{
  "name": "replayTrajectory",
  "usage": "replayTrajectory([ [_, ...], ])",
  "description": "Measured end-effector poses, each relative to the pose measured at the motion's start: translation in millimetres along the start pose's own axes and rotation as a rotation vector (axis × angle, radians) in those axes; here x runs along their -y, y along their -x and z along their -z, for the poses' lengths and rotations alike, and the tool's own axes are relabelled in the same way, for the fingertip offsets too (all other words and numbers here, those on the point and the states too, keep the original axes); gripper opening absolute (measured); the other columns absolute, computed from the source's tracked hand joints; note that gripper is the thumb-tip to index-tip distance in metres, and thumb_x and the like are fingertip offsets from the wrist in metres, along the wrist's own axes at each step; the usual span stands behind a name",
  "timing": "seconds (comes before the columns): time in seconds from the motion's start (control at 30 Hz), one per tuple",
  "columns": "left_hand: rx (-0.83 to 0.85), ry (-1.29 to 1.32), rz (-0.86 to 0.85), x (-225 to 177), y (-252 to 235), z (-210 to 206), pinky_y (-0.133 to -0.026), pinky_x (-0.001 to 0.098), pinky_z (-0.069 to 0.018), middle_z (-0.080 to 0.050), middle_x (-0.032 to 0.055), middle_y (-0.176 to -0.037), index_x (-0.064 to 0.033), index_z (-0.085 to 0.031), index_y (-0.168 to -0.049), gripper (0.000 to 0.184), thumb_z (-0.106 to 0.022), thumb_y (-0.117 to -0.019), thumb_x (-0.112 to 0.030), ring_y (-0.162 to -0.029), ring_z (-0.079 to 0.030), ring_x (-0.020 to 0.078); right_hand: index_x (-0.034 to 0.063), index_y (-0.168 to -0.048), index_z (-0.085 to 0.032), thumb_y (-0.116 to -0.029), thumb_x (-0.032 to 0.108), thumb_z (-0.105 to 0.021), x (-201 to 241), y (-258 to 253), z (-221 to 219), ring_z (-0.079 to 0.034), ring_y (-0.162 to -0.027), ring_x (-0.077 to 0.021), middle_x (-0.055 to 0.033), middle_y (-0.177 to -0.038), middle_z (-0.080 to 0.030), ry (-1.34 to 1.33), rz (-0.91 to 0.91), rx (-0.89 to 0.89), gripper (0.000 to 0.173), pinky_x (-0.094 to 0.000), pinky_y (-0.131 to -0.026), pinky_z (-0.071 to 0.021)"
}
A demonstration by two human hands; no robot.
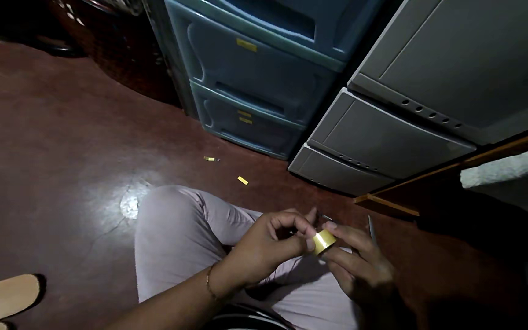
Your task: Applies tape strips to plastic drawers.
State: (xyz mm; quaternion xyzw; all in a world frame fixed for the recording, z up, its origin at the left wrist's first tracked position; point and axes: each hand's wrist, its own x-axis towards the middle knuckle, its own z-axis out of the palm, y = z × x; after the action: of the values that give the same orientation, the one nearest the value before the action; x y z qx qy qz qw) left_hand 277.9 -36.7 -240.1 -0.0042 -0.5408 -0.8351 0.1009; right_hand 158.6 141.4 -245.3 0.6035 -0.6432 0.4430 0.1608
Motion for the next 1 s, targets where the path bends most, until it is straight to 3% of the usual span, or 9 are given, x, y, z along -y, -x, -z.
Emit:
replayTrajectory([
  [0.13,-0.019,0.052,0.013,3,1,-2,-0.064,0.0148,-0.0503,-0.067,-0.0069,-0.094,-0.0132,-0.074,-0.092,0.011,-0.064,-0.0926,-0.009,-0.075,-0.06,-0.0015,0.0128,-0.102,-0.068,-0.0988,0.012,-0.067,-1,1,1,-0.061,-0.123,-0.0078,0.0003,-0.13,-0.063,0.018,0.014,0.016,0.004,-0.0222,-0.103,-0.0543],
  [0.2,-0.011,0.071,0.015,5,1,-2,-0.072,0.0177,-0.0522,-0.067,-0.0065,-0.097,-0.014,-0.075,-0.091,0.014,-0.061,-0.0949,-0.013,-0.085,-0.062,0.0007,0.0134,-0.104,-0.069,-0.0989,0.012,-0.067,-1,2,1,-0.06,-0.124,-0.0081,0.0002,-0.131,-0.062,0.029,0.018,0.024,0.006,-0.0226,-0.104,-0.0535],
  [0.3,-0.027,0.1,0.037,5,0,-5,-0.074,0.019,-0.0532,-0.067,-0.0057,-0.099,-0.015,-0.074,-0.086,0.015,-0.063,-0.0951,-0.016,-0.09,-0.063,0.0025,0.0124,-0.105,-0.07,-0.0982,0.009,-0.067,-1,2,1,-0.061,-0.123,-0.0086,-0.001,-0.131,-0.063,0.049,0.032,0.03,0.008,-0.0228,-0.105,-0.0524],
  [0.87,-0.131,0.088,-0.022,12,2,-10,-0.072,0.017,-0.0525,-0.066,-0.0044,-0.097,-0.0116,-0.075,-0.083,0.014,-0.063,-0.0889,-0.006,-0.086,-0.062,0.0021,0.0096,-0.109,-0.067,-0.0981,0.006,-0.066,-3,2,-1,-0.062,-0.123,-0.0116,-0.0046,-0.13,-0.064,0.114,0.09,0.029,0.012,-0.0236,-0.104,-0.053],
  [1.0,-0.126,0.144,0.017,11,3,-10,-0.079,0.0207,-0.0552,-0.067,-0.0041,-0.098,-0.0125,-0.074,-0.081,0.017,-0.062,-0.0899,-0.004,-0.092,-0.064,0.0042,0.0102,-0.11,-0.066,-0.0993,0.007,-0.065,-2,3,0,-0.062,-0.123,-0.0117,-0.0051,-0.13,-0.064,0.126,0.082,0.047,0.011,-0.023,-0.104,-0.0525],
])
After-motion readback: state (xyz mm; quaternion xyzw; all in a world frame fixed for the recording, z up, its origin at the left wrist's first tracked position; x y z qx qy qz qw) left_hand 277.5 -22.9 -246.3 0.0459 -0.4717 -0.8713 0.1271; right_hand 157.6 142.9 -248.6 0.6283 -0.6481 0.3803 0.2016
